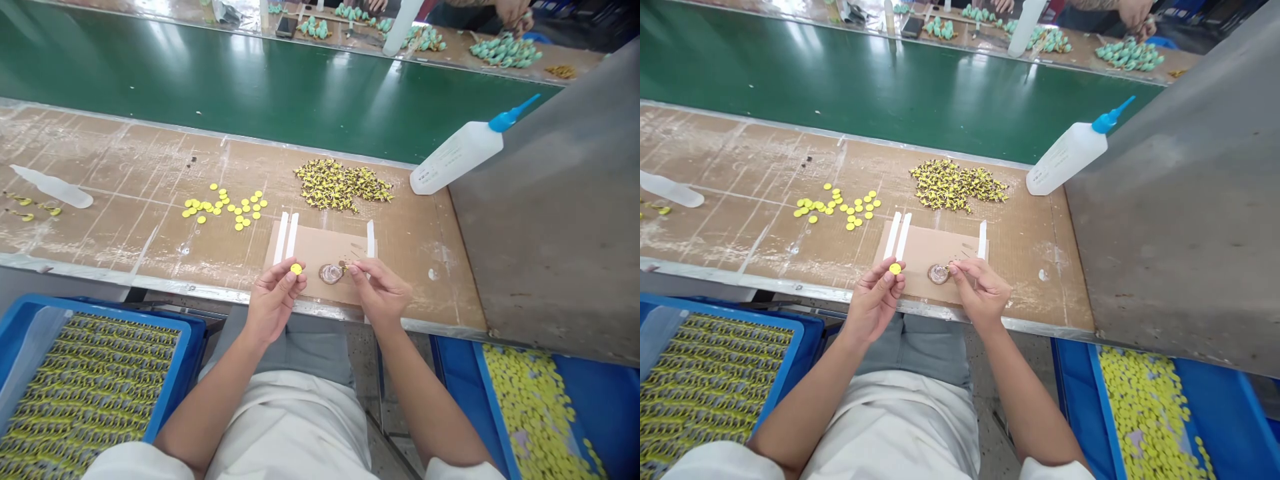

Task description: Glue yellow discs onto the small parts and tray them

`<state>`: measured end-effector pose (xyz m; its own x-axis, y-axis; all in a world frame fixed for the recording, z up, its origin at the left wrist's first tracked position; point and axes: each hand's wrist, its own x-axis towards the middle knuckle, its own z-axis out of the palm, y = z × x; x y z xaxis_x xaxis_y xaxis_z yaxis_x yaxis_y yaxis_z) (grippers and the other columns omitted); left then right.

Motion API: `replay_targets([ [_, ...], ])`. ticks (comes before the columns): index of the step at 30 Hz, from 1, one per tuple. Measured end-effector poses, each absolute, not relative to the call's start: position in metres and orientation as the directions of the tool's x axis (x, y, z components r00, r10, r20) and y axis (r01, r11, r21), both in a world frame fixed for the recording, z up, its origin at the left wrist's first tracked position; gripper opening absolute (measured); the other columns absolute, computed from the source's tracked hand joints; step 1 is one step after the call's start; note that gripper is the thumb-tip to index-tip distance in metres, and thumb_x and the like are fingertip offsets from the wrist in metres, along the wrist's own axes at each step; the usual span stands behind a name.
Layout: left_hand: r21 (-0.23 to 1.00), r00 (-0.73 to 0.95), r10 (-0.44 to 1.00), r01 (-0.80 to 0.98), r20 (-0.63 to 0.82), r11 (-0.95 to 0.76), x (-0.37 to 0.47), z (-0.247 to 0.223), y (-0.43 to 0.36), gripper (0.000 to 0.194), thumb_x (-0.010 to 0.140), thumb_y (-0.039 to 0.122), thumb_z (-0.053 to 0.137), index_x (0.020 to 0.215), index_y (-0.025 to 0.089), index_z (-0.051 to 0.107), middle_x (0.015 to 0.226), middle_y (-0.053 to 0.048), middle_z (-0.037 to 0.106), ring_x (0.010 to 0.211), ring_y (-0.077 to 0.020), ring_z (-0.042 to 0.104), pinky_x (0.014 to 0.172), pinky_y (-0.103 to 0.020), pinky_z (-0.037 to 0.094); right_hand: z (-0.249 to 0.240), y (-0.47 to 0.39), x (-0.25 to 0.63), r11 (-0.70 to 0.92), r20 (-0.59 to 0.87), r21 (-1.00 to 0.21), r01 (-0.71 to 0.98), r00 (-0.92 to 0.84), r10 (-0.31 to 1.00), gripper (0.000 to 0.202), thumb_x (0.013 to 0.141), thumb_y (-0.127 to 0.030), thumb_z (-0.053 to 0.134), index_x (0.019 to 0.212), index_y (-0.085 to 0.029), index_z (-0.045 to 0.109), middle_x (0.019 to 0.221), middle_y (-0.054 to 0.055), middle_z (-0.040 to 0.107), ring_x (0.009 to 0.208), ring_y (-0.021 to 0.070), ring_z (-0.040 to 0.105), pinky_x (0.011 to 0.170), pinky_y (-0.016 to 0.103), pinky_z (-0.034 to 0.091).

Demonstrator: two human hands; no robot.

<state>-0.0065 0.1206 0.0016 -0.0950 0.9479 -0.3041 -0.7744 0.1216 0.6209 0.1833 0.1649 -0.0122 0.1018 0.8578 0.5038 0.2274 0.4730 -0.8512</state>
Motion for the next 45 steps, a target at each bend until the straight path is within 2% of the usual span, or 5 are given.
replay_targets([
  [8,0.617,-0.057,0.944,-0.769,-0.325,0.166,0.002,0.012,0.113,0.03,0.073,0.03,0.09,0.101,0.023,0.081,0.096,-0.006,0.081,0.076,-0.0112,0.075,0.074,-0.018,0.063,0.01,0.145,0.169,0.312,0.327,-0.945,0.098,0.314,0.891,0.017,0.086,-0.034,0.085,0.095,-0.02,0.08,0.091,0.007,0.077,0.082,0.0245,0.075,0.08,0.038,0.065],
  [13,0.644,-0.049,0.956,-0.748,-0.291,0.158,0.008,0.023,0.102,0.026,0.075,0.031,0.088,0.099,0.024,0.081,0.096,-0.006,0.081,0.083,-0.017,0.078,0.074,-0.023,0.064,0.043,0.125,0.149,0.356,0.341,-0.934,-0.04,0.202,0.918,0.007,0.089,-0.025,0.082,0.095,-0.023,0.08,0.096,0.006,0.077,0.086,0.0254,0.075,0.088,0.043,0.065],
  [18,0.682,-0.069,0.964,-0.719,-0.256,0.129,0.013,0.033,0.094,0.026,0.073,0.033,0.089,0.097,0.026,0.083,0.095,-0.007,0.082,0.088,-0.0231,0.079,0.08,-0.031,0.066,0.053,0.115,0.132,0.358,0.342,-0.929,-0.093,0.15,0.928,0.01,0.091,-0.018,0.079,0.1,-0.024,0.08,0.1,0.006,0.076,0.091,0.0273,0.076,0.087,0.044,0.066],
  [21,0.684,-0.07,0.969,-0.72,-0.235,0.114,0.013,0.036,0.092,0.024,0.073,0.033,0.089,0.096,0.027,0.083,0.097,-0.007,0.082,0.087,-0.0235,0.079,0.084,-0.034,0.066,0.054,0.112,0.127,0.384,0.369,-0.919,-0.089,0.147,0.918,0.01,0.092,-0.016,0.077,0.099,-0.023,0.08,0.099,0.007,0.076,0.088,0.0267,0.076,0.082,0.041,0.067],
  [45,0.658,-0.114,0.976,-0.752,-0.185,0.037,0.013,0.034,0.089,0.019,0.08,0.021,0.083,0.099,0.026,0.082,0.103,-0.003,0.081,0.096,-0.0199,0.078,0.088,-0.029,0.066,0.054,0.11,0.127,0.501,0.503,-0.864,0.041,0.093,0.859,0.02,0.089,-0.006,0.075,0.1,-0.023,0.079,0.099,0.006,0.076,0.088,0.0242,0.076,0.079,0.038,0.067],
])
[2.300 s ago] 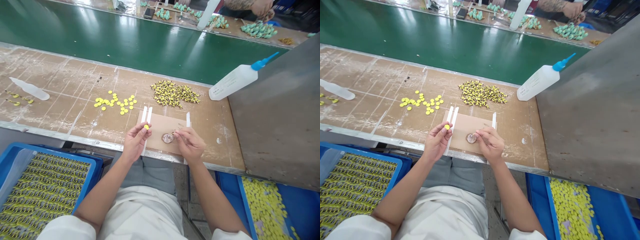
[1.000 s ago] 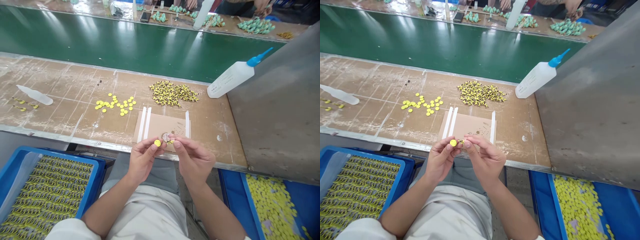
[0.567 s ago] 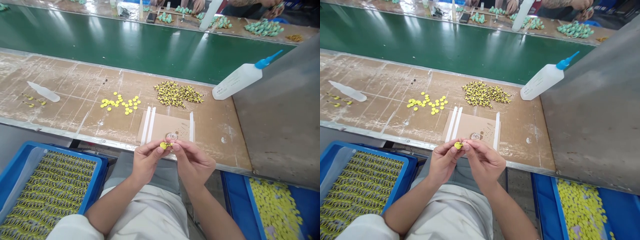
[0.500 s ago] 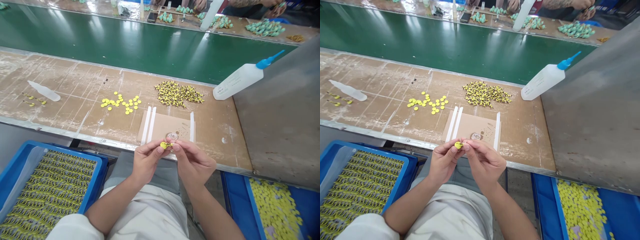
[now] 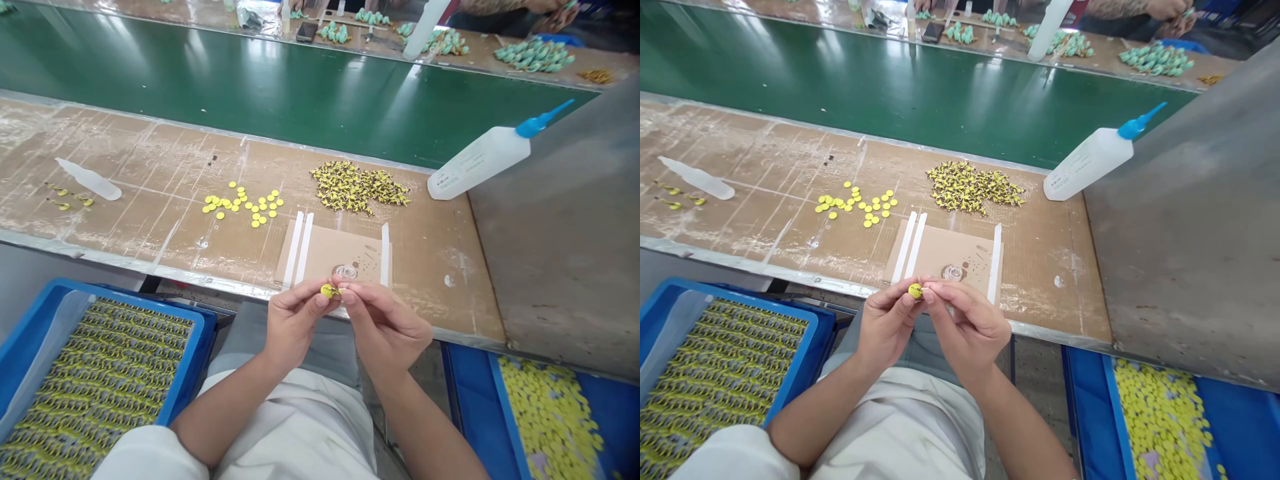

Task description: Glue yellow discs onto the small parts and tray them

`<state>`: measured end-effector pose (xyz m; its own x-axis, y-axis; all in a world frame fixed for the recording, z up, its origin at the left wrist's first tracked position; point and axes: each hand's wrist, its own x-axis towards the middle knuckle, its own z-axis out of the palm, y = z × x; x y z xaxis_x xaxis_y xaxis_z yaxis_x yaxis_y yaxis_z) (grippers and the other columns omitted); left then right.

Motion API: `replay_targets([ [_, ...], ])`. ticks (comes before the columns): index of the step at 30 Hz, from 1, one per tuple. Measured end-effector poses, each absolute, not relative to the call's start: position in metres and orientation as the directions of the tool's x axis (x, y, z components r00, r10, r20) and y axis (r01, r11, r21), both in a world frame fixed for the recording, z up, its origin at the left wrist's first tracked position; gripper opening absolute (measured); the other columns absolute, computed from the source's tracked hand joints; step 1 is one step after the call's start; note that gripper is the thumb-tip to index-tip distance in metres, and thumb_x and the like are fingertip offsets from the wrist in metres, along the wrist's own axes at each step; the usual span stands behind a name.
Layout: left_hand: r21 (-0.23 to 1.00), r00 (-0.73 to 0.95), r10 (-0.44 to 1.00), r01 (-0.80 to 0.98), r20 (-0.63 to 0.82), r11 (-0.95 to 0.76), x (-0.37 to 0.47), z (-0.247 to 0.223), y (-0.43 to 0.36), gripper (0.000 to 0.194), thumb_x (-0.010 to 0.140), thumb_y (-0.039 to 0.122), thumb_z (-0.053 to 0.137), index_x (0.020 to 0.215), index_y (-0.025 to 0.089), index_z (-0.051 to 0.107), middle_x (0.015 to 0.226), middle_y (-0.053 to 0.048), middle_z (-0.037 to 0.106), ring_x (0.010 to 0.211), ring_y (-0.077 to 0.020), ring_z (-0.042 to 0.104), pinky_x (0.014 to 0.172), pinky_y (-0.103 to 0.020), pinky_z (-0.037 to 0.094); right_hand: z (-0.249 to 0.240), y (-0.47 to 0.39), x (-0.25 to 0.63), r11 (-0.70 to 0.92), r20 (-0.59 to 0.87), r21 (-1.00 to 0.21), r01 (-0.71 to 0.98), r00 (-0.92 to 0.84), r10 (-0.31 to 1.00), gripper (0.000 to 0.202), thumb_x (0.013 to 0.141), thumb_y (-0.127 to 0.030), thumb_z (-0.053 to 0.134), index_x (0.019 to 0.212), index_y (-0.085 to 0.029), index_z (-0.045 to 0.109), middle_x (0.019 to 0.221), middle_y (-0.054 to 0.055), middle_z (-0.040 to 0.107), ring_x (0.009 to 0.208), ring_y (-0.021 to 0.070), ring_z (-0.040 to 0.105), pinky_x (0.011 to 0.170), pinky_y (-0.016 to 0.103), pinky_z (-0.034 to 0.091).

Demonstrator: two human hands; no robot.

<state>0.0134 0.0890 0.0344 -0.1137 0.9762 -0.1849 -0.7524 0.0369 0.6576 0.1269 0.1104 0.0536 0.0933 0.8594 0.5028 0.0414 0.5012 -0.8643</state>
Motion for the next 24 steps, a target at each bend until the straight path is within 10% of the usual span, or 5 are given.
replay_targets([
  [24,0.786,-0.195,0.976,-0.616,-0.095,-0.047,0.01,0.032,0.087,0.02,0.075,0.023,0.087,0.094,0.026,0.083,0.084,-0.004,0.078,0.078,-0.015,0.074,0.074,-0.027,0.066,0.062,0.109,0.131,0.372,0.371,-0.928,-0.022,0.048,0.927,0.017,0.088,-0.008,0.078,0.094,-0.023,0.081,0.096,0.006,0.077,0.085,0.0214,0.075,0.076,0.03,0.067],
])
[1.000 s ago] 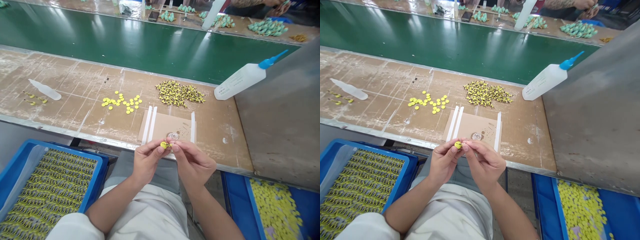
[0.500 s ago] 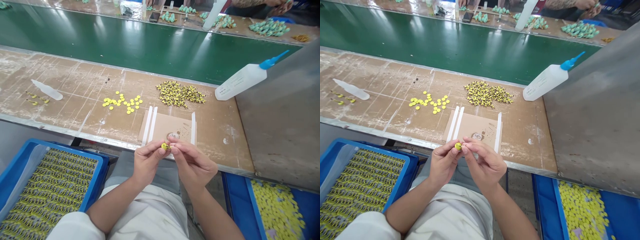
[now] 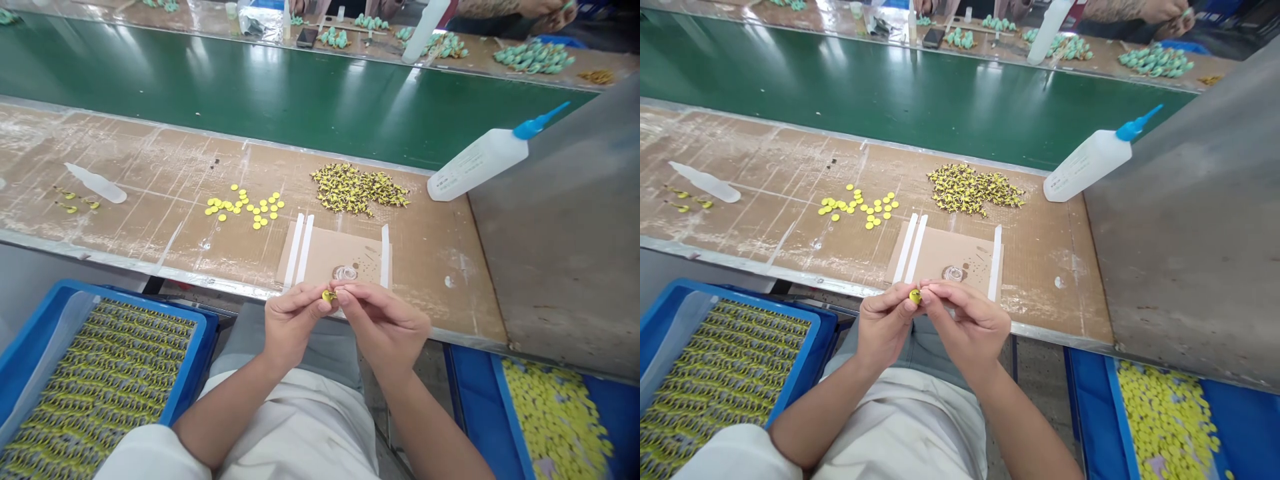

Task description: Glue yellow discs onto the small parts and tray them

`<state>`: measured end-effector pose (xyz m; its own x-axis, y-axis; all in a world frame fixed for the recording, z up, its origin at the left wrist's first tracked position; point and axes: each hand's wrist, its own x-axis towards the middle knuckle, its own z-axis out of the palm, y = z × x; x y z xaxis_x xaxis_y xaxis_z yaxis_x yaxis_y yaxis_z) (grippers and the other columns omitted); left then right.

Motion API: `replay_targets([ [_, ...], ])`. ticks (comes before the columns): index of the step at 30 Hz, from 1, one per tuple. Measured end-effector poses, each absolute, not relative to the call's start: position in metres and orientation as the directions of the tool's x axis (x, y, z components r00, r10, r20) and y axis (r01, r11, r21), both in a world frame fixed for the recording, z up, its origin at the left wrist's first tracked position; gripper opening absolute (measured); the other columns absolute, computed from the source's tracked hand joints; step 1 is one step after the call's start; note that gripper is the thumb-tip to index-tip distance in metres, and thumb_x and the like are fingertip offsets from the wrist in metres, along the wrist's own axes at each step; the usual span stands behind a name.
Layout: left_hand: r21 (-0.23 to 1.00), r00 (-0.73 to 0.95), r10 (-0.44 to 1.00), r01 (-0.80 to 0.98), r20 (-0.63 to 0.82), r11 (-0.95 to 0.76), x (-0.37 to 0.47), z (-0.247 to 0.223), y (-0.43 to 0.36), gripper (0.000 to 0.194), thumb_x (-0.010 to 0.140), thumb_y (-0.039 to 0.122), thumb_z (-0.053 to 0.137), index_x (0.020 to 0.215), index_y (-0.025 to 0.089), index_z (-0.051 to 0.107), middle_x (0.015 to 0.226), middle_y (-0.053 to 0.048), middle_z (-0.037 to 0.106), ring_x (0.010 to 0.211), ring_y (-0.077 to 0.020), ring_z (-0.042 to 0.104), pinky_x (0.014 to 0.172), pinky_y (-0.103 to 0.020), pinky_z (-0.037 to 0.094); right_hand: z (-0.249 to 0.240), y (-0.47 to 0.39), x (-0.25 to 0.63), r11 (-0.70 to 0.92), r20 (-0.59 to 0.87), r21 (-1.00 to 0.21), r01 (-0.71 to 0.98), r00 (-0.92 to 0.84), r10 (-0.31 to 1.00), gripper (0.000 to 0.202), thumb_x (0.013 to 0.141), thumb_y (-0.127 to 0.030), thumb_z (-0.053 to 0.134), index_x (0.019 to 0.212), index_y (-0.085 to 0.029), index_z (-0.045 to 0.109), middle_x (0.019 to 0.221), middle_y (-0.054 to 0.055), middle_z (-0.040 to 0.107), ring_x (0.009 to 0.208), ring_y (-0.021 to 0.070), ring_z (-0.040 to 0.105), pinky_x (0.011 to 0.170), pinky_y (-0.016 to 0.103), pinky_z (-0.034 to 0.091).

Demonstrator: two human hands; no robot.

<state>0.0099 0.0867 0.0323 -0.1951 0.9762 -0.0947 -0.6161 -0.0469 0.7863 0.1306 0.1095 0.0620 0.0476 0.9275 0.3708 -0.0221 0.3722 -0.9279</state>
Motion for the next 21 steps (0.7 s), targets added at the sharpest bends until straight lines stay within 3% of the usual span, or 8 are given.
replay_targets([
  [8,0.843,-0.161,0.98,-0.505,0.117,-0.184,-0.006,0.034,0.09,0.019,0.066,0.017,0.092,0.081,0.027,0.084,0.069,-0.003,0.077,0.061,-0.0138,0.072,0.06,-0.023,0.064,0.065,0.114,0.14,0.018,0.094,-0.941,-0.338,-0.21,0.973,0.011,0.087,-0.014,0.082,0.092,-0.023,0.082,0.094,0.008,0.077,0.08,0.0224,0.076,0.064,0.024,0.067],
  [13,0.854,-0.128,0.952,-0.421,0.278,-0.306,-0.015,0.037,0.092,0.027,0.061,0.014,0.095,0.082,0.026,0.083,0.072,-0.002,0.076,0.062,-0.0129,0.071,0.06,-0.021,0.061,0.068,0.12,0.143,-0.032,0.096,-0.929,-0.369,-0.325,0.941,0.008,0.083,-0.016,0.086,0.087,-0.023,0.082,0.091,0.01,0.077,0.086,0.0247,0.076,0.076,0.031,0.067],
  [17,0.833,-0.119,0.887,-0.306,0.447,-0.461,-0.021,0.039,0.093,0.056,0.057,0.02,0.097,0.11,0.029,0.079,0.069,0.002,0.069,0.065,-0.0116,0.066,0.063,-0.023,0.057,0.073,0.122,0.143,-0.008,0.165,-0.916,-0.402,-0.396,0.903,0.008,0.083,-0.016,0.085,0.088,-0.022,0.082,0.083,0.008,0.077,0.083,0.0243,0.076,0.075,0.032,0.066],
  [21,0.801,-0.038,0.824,-0.214,0.565,-0.559,-0.024,0.044,0.09,0.09,0.06,0.027,0.097,0.142,0.031,0.059,0.064,0.006,0.066,0.057,-0.0089,0.058,0.064,-0.023,0.052,0.076,0.121,0.143,0.001,0.221,-0.896,-0.444,-0.444,0.868,0.012,0.083,-0.014,0.085,0.091,-0.022,0.082,0.082,0.007,0.076,0.085,0.0235,0.076,0.078,0.033,0.065],
])
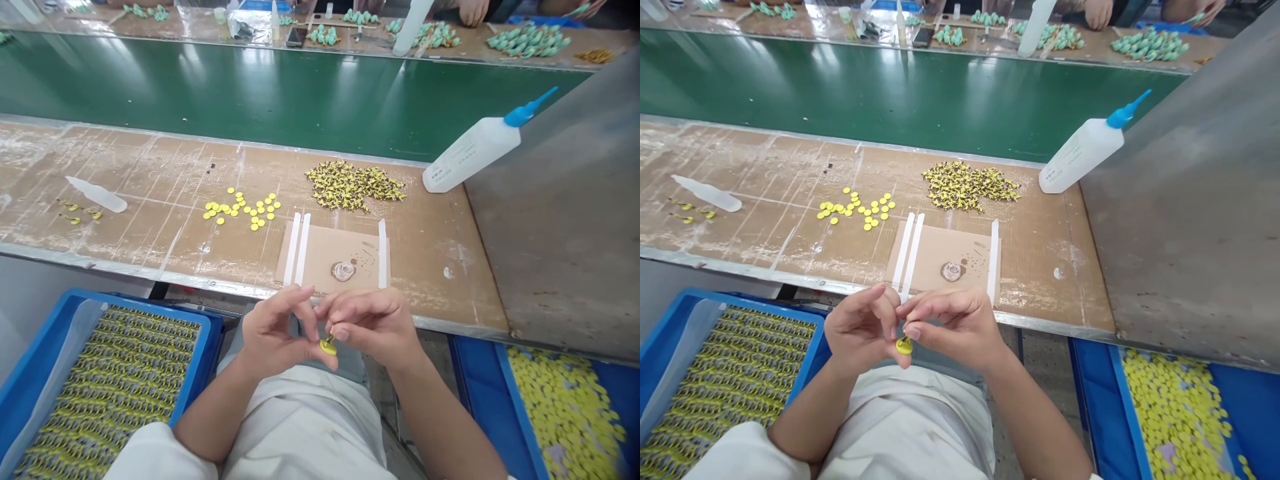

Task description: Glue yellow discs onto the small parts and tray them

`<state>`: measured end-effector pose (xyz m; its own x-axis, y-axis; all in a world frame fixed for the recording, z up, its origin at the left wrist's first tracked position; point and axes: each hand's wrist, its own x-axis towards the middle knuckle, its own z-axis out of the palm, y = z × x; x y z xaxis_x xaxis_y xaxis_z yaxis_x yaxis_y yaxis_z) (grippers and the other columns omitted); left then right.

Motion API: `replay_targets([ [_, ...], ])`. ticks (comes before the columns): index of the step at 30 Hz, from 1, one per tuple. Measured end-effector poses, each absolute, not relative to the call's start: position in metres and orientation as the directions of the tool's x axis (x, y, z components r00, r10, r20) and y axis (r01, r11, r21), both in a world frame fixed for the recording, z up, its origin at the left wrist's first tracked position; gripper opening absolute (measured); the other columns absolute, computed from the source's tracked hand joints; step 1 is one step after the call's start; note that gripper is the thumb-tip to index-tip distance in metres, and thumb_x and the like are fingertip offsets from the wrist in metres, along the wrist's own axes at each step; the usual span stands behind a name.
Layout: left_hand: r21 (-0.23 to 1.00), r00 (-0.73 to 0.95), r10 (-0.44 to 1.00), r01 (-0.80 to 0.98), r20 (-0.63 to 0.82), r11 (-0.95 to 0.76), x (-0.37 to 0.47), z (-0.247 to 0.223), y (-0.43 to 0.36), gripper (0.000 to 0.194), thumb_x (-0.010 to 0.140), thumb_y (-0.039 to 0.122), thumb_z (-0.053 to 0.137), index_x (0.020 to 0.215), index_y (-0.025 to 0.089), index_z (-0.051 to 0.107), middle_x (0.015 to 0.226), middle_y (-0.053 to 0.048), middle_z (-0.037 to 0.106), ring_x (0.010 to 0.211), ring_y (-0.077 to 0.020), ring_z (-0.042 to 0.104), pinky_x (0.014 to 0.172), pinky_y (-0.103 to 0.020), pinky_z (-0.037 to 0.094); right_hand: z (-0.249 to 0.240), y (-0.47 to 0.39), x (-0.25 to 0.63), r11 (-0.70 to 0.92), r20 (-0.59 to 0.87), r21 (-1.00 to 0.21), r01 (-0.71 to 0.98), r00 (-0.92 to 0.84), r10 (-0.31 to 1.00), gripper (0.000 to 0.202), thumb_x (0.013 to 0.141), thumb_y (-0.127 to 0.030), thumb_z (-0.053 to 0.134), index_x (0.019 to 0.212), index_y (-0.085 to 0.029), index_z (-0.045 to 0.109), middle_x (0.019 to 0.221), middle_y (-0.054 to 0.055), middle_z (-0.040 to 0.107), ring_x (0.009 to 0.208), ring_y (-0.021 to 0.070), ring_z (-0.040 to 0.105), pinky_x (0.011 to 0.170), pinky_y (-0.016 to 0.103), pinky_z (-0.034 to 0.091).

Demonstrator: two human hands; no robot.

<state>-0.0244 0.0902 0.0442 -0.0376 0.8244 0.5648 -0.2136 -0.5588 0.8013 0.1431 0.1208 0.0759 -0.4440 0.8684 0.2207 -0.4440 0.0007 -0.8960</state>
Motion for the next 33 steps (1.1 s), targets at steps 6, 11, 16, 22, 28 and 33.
replay_targets([
  [6,0.742,0.043,0.741,-0.087,0.67,-0.665,-0.027,0.054,0.086,0.092,0.073,0.026,0.09,0.152,0.032,0.044,0.067,0.005,0.07,0.058,-0.0109,0.058,0.066,-0.026,0.05,0.079,0.12,0.145,0.014,0.253,-0.895,-0.445,-0.482,0.839,0.009,0.084,-0.015,0.084,0.09,-0.021,0.081,0.08,0.007,0.076,0.083,0.0241,0.075,0.076,0.035,0.064],
  [11,0.71,0.1,0.705,-0.018,0.702,-0.704,-0.028,0.057,0.084,0.093,0.076,0.024,0.087,0.155,0.032,0.038,0.069,0.005,0.07,0.061,-0.0127,0.06,0.068,-0.028,0.05,0.078,0.12,0.146,0.011,0.28,-0.876,-0.482,-0.49,0.826,0.022,0.082,-0.006,0.081,0.096,-0.022,0.082,0.083,0.006,0.076,0.083,0.0219,0.074,0.078,0.034,0.062],
  [16,0.729,0.082,0.727,-0.003,0.682,-0.684,-0.026,0.056,0.082,0.097,0.078,0.024,0.086,0.158,0.032,0.031,0.067,0.006,0.071,0.056,-0.0114,0.059,0.067,-0.028,0.05,0.078,0.12,0.149,0.024,0.276,-0.89,-0.455,-0.496,0.823,0.022,0.082,-0.006,0.082,0.097,-0.023,0.082,0.085,0.006,0.076,0.082,0.0219,0.073,0.079,0.035,0.062],
  [22,0.741,0.017,0.741,-0.055,0.671,-0.67,-0.022,0.053,0.082,0.107,0.072,0.023,0.091,0.159,0.03,0.029,0.066,0.006,0.073,0.059,-0.0112,0.062,0.067,-0.024,0.053,0.077,0.121,0.151,0.042,0.27,-0.905,-0.423,-0.496,0.825,0.021,0.081,-0.006,0.081,0.095,-0.022,0.081,0.084,0.007,0.076,0.079,0.0218,0.072,0.076,0.036,0.061],
  [28,0.727,0.009,0.729,-0.085,0.684,-0.681,-0.02,0.051,0.084,0.105,0.073,0.016,0.089,0.159,0.026,0.031,0.067,0.005,0.072,0.061,-0.0114,0.063,0.069,-0.024,0.053,0.075,0.118,0.149,-0.018,0.17,-0.928,-0.371,-0.467,0.868,0.009,0.08,-0.02,0.087,0.086,-0.018,0.08,0.08,0.009,0.076,0.071,0.022,0.073,0.07,0.035,0.063],
  [33,0.731,-0.067,0.741,-0.13,0.668,-0.67,-0.018,0.051,0.086,0.105,0.071,0.02,0.091,0.158,0.031,0.034,0.066,0.007,0.068,0.063,-0.0112,0.06,0.071,-0.024,0.053,0.074,0.11,0.145,-0.045,0.119,-0.92,-0.389,-0.389,0.914,0.021,0.081,-0.026,0.09,0.096,-0.017,0.078,0.082,0.009,0.076,0.072,0.0217,0.075,0.066,0.028,0.064],
])
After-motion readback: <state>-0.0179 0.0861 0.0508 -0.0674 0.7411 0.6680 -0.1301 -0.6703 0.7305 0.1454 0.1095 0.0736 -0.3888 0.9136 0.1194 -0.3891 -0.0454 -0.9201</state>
